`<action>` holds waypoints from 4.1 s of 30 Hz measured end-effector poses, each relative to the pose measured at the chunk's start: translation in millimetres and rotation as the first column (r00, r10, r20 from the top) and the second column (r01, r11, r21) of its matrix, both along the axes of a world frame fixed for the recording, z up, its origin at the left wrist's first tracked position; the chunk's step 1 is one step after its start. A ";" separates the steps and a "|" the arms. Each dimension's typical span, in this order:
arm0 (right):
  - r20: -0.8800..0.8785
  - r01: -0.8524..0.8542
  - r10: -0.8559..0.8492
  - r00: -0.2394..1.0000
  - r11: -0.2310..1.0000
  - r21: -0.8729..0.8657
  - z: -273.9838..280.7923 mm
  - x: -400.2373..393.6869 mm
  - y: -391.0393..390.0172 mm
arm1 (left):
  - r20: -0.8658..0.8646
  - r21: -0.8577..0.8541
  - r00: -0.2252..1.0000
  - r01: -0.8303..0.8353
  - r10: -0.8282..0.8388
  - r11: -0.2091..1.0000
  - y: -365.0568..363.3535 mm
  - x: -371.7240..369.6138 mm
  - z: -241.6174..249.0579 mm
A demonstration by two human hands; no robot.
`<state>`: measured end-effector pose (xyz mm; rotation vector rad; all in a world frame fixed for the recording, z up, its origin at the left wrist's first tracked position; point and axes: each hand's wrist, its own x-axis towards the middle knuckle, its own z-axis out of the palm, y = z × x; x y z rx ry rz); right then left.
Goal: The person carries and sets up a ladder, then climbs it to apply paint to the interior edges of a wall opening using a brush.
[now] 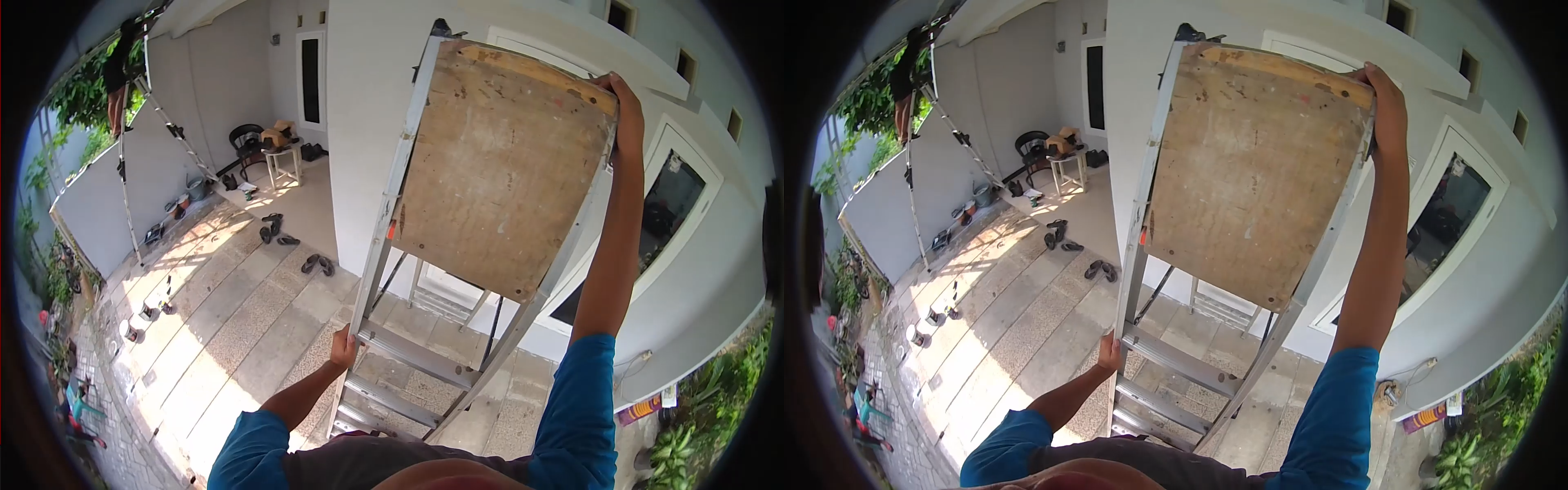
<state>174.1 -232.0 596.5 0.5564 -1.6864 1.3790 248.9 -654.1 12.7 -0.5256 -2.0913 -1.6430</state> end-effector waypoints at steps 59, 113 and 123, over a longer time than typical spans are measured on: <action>-0.056 0.129 -0.119 0.991 0.968 0.216 -25.2 4.3 45.2 | 0.535 -0.221 0.807 0.418 -0.249 0.881 -31.2 -1.9 8.7; 0.415 0.077 -0.310 0.855 0.868 0.490 58.9 -110.4 43.7 | 0.152 0.078 0.981 -0.135 0.122 0.988 77.3 -75.2 336.6; 0.460 0.027 -0.228 0.858 0.914 0.404 64.4 -114.3 41.4 | 0.189 0.107 0.981 -0.066 0.045 0.992 79.5 -72.5 317.8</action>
